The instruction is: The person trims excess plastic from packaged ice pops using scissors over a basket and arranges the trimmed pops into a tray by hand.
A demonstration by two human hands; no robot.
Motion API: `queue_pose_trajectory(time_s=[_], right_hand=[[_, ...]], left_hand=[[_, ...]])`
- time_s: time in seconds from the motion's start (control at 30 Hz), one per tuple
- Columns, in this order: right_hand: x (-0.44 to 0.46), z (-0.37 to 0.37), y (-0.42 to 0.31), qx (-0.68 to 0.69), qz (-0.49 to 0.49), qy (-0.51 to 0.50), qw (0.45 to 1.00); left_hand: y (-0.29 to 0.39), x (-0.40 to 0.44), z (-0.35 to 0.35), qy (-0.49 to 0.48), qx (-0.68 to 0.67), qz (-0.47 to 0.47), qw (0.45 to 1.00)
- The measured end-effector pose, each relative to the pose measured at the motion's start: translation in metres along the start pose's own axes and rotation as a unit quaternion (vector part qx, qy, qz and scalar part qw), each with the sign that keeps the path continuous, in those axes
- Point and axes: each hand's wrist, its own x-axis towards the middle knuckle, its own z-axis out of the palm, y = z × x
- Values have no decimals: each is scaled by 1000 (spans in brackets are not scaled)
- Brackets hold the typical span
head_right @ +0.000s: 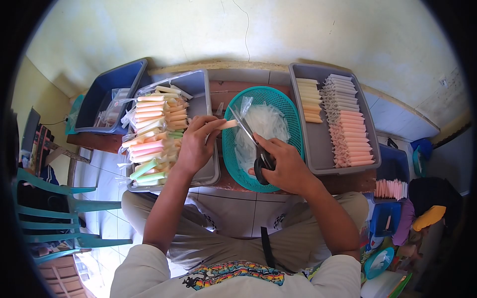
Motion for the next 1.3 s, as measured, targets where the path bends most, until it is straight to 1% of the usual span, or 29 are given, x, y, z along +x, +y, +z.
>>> queue_pose_trajectory(time_s=[0.1,0.2,0.43,0.53,0.6,0.93,1.0,1.23,1.3], right_hand=[[0,0,0,17,9,-10,1000],[0,2,2,26,-6,4,1000],[-1,4,6,36,2,0,999],[-1,5,10,57,1,-3,998],[-2,5,10,107,26,-12,994],[-1,7,15,100,27,-38,994],[-2,8,12,172,51,-28,983],[1,6,16,171,83,-33,981],[3,6,15,102,80,-22,991]], left_hand=[[1,0,0,-5,4,-2,1000],[1,0,0,-3,5,2,1000],[-1,-1,1,2,6,12,1000],[-1,-1,1,0,4,9,1000],[-1,-1,2,-1,6,7,1000],[-4,-3,4,-2,10,4,1000],[-5,-3,4,-1,11,7,1000],[-3,-3,3,-14,10,-5,1000],[-2,-3,2,-18,10,-11,1000]])
